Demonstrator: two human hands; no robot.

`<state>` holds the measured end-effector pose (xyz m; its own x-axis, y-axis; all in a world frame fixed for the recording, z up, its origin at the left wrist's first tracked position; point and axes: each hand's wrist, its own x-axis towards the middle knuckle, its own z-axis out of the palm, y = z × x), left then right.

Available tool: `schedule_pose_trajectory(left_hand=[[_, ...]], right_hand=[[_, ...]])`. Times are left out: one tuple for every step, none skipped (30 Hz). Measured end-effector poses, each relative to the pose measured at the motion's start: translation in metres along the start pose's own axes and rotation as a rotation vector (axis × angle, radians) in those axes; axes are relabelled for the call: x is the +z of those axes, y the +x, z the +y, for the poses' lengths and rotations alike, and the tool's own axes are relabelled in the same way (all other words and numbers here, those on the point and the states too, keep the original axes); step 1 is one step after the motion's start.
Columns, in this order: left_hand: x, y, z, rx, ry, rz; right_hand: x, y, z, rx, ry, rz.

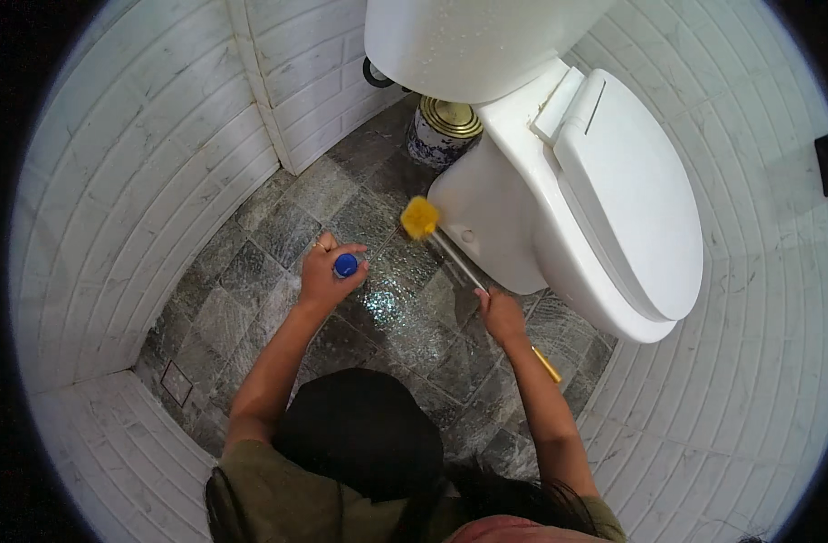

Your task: The person scrubs the base of a white toilet with a yellow toilet brush while squatting. They then stand and use a handheld shower head to rinse the floor and toilet base with water.

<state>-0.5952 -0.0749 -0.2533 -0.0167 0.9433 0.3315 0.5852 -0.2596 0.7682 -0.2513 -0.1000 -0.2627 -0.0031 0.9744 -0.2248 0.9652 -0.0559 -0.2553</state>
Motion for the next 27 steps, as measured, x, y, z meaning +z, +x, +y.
schedule_pose_trajectory(left_hand=[[0.0,-0.001,0.001,-0.002,0.005,0.004],[0.0,-0.001,-0.002,0.011,-0.016,0.018],[0.0,-0.001,-0.005,0.027,-0.039,0.026],[0.001,-0.002,-0.008,0.044,-0.062,0.034],[0.003,-0.003,-0.008,0.053,-0.046,0.047],[0.004,-0.003,-0.008,0.065,-0.027,0.06],[0.005,-0.003,-0.008,0.076,-0.008,0.074],[0.005,-0.002,-0.008,0.07,-0.018,0.067],[0.003,-0.001,-0.006,0.063,-0.028,0.057],[0.003,-0.001,-0.005,0.056,-0.037,0.048],[0.003,-0.002,-0.005,0.049,-0.056,0.043],[0.002,-0.001,-0.006,0.051,-0.071,0.046],[0.0,-0.003,-0.006,0.042,-0.079,0.048],[-0.001,-0.003,-0.007,0.043,-0.057,0.059],[-0.001,-0.003,-0.007,0.049,-0.044,0.061],[-0.001,-0.002,-0.006,0.054,-0.031,0.063],[0.0,-0.003,-0.005,0.046,-0.038,0.059],[0.001,-0.002,-0.004,0.045,-0.05,0.061],[0.002,0.0,-0.003,0.044,-0.06,0.065],[0.003,0.001,-0.004,0.06,-0.058,0.071],[0.003,0.0,-0.004,0.071,-0.054,0.074],[0.002,-0.001,-0.005,0.081,-0.051,0.077],[0.001,-0.002,-0.005,0.075,-0.047,0.069],[-0.002,-0.003,-0.005,0.067,-0.039,0.066],[-0.004,-0.005,-0.006,0.061,-0.032,0.059],[-0.005,-0.005,-0.007,0.065,-0.028,0.07],[-0.001,-0.004,-0.007,0.071,-0.034,0.079]], right_hand=[[-0.006,0.001,-0.003,0.006,0.053,0.091],[-0.012,0.002,-0.007,0.012,0.106,0.181],[-0.017,0.002,-0.01,0.025,0.16,0.273],[-0.015,0.004,-0.008,0.063,0.181,0.281],[-0.012,0.006,-0.005,0.101,0.202,0.288],[-0.011,0.008,-0.005,0.138,0.226,0.297],[-0.011,0.007,-0.005,0.104,0.143,0.227],[-0.011,0.004,-0.005,0.069,0.061,0.156],[-0.01,0.002,-0.006,0.036,-0.02,0.083],[-0.009,0.002,-0.007,0.019,-0.003,0.064],[-0.007,0.003,-0.009,0.001,0.013,0.046],[-0.005,0.008,-0.013,-0.022,0.033,0.036],[-0.013,0.008,-0.026,-0.026,0.102,0.06],[-0.023,0.007,-0.038,-0.029,0.172,0.083],[-0.031,0.003,-0.045,-0.019,0.24,0.108],[-0.028,0.002,-0.043,0.004,0.215,0.121],[-0.022,0.002,-0.037,0.028,0.19,0.133],[-0.018,0.003,-0.029,0.049,0.162,0.154],[-0.007,0.005,-0.014,0.028,0.08,0.107],[0.008,0.006,0.007,0.007,0.0,0.057],[0.009,0.004,0.006,-0.015,-0.08,0.001],[0.012,0.003,0.004,-0.011,-0.037,0.015],[0.016,0.0,0.001,-0.007,0.006,0.029],[0.011,-0.002,-0.009,-0.008,0.05,0.043],[0.003,-0.003,-0.016,0.024,0.081,0.076],[-0.006,-0.002,-0.023,0.056,0.113,0.108],[-0.013,-0.002,-0.024,0.095,0.138,0.144]])
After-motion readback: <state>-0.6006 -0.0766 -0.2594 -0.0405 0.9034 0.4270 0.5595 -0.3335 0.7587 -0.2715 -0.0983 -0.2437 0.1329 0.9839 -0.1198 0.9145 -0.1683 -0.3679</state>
